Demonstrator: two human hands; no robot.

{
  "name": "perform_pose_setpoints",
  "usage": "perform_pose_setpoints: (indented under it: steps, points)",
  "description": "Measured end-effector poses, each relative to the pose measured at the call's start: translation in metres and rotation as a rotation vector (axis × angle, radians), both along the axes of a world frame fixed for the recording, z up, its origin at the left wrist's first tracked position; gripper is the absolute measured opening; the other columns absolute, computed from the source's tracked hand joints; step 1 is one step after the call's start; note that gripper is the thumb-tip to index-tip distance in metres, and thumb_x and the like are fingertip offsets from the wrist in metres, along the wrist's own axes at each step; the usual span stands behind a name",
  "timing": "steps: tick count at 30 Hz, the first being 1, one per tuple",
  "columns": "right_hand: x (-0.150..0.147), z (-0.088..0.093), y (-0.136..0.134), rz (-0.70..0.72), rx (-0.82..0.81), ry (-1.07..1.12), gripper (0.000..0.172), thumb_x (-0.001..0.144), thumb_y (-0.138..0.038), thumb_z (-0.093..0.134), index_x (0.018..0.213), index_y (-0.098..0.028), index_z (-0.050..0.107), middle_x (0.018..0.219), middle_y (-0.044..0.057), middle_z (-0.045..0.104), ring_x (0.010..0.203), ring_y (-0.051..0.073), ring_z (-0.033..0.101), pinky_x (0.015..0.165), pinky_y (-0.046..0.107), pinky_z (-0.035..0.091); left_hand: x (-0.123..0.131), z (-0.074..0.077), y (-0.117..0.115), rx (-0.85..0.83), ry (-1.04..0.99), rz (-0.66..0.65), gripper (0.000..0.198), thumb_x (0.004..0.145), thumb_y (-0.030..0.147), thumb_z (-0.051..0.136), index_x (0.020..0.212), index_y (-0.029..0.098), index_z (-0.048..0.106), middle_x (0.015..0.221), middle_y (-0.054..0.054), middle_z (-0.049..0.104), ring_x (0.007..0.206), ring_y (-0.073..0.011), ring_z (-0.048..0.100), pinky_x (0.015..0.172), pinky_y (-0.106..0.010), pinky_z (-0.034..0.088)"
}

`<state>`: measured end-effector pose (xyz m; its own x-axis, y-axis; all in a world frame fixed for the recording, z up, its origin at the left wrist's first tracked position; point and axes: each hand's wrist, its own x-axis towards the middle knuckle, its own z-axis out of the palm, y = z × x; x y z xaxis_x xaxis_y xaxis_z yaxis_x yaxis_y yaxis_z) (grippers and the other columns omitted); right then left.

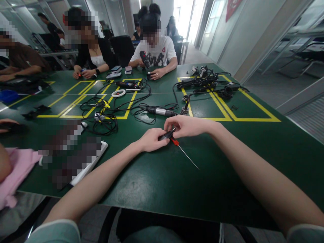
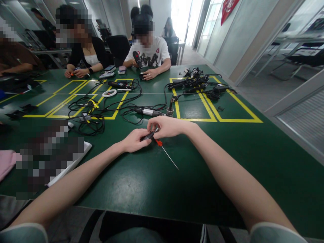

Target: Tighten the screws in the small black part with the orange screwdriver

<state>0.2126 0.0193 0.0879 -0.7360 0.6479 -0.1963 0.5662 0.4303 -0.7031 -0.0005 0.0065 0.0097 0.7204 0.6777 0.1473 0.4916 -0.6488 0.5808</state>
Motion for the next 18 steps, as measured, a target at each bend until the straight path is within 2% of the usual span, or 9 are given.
perform_pose_setpoints:
  steps: [6, 10, 14, 18]
  points:
    - [0.007, 0.002, 0.004, -0.04, -0.095, 0.048, 0.036, 0.072, -0.014, 0.067, 0.107, -0.017, 0.062, 0.078, -0.002, 0.068, 0.069, 0.014, 0.063, 0.063, 0.024, 0.049, 0.002, 0.001, 0.0, -0.062, -0.072, 0.089, 0.024, 0.091, 0.039, 0.058, 0.078, 0.018, 0.058, 0.074, 0.001, 0.057, 0.069, -0.016, 0.05, 0.064, -0.026, 0.035]
    - [0.008, 0.001, 0.006, -0.052, -0.117, 0.027, 0.033, 0.073, -0.016, 0.067, 0.106, -0.017, 0.061, 0.08, 0.001, 0.072, 0.071, 0.016, 0.064, 0.063, 0.025, 0.049, 0.002, 0.001, 0.0, -0.102, -0.154, 0.098, 0.026, 0.09, 0.041, 0.06, 0.078, 0.018, 0.057, 0.073, 0.002, 0.054, 0.069, -0.0151, 0.049, 0.064, -0.026, 0.035]
    - [0.015, 0.001, 0.013, -0.13, 0.05, -0.077, 0.028, 0.077, -0.015, 0.064, 0.105, -0.016, 0.068, 0.08, 0.002, 0.071, 0.069, 0.016, 0.062, 0.064, 0.026, 0.047, 0.001, 0.001, 0.0, -0.117, -0.184, 0.145, 0.03, 0.092, 0.043, 0.061, 0.076, 0.018, 0.057, 0.072, 0.003, 0.052, 0.068, -0.0142, 0.046, 0.062, -0.026, 0.034]
    - [0.024, 0.0, 0.022, -0.213, 0.228, -0.299, 0.016, 0.08, -0.017, 0.068, 0.095, -0.016, 0.075, 0.077, 0.002, 0.072, 0.069, 0.016, 0.064, 0.066, 0.027, 0.046, 0.001, 0.003, 0.0, -0.152, -0.223, 0.177, 0.03, 0.093, 0.042, 0.06, 0.078, 0.016, 0.061, 0.072, 0.003, 0.052, 0.067, -0.0138, 0.046, 0.062, -0.025, 0.035]
